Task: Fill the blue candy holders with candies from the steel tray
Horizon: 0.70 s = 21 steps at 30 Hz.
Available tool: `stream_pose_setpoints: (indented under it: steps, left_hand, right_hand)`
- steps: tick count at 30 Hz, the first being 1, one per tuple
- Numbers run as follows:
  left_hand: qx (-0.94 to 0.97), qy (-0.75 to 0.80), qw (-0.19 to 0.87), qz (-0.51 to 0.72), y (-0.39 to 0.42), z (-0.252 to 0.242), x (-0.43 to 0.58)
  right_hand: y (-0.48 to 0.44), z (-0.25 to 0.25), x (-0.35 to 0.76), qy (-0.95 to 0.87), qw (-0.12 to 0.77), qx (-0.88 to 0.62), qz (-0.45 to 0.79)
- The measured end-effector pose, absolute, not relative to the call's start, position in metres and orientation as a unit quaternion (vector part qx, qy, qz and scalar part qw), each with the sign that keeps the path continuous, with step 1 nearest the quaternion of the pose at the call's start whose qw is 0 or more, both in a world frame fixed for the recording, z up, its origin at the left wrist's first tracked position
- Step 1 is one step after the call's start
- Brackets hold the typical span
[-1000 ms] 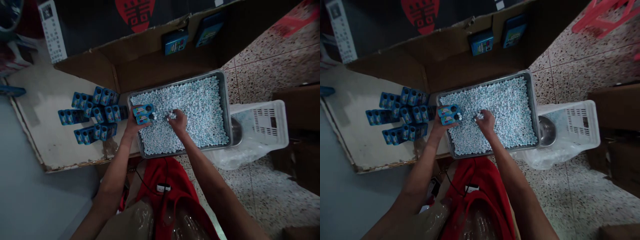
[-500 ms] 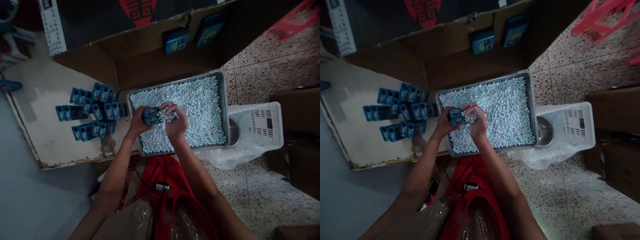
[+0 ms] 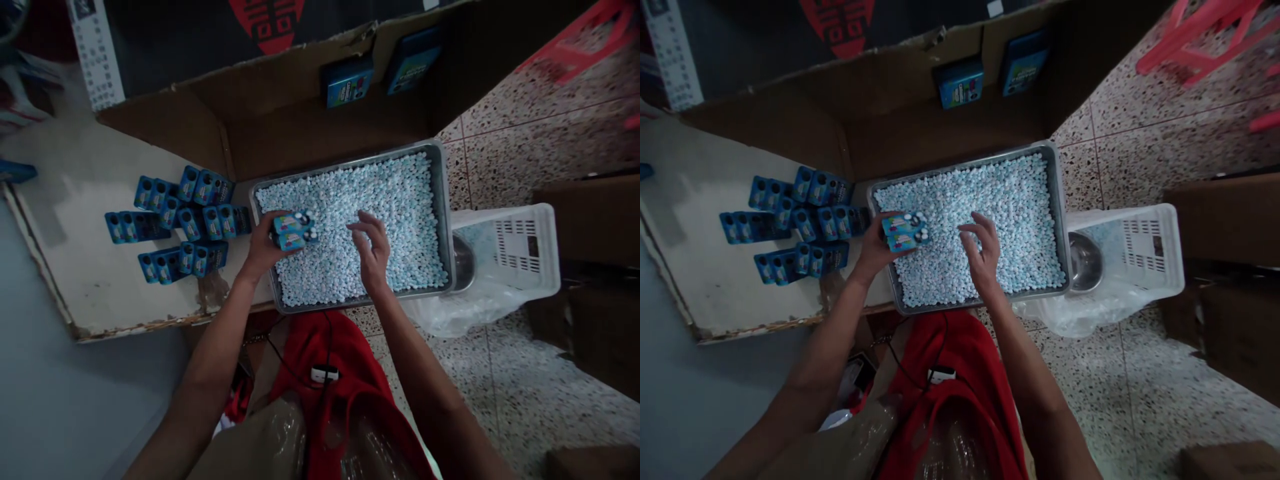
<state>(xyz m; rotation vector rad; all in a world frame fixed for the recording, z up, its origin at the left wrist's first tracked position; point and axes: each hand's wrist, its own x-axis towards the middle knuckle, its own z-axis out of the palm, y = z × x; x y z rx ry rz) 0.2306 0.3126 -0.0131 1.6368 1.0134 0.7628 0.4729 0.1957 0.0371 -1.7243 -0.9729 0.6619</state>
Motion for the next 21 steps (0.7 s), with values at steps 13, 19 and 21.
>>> stream_pose_setpoints:
  steps: [13, 19, 21]
  left_hand:
    - [0.58, 0.439, 0.607, 0.32, 0.301, -0.033, 0.231]
    - [0.553, 0.433, 0.642, 0.307, 0.296, -0.026, 0.229]
    - [0.557, 0.452, 0.619, 0.32, 0.292, -0.023, 0.221]
  right_hand:
    - [0.202, -0.009, 0.472, -0.549, 0.313, -0.766, 0.117]
    - [0.21, -0.015, 0.472, -0.565, 0.32, -0.75, 0.126]
    - [0.207, -0.015, 0.473, -0.556, 0.328, -0.754, 0.124]
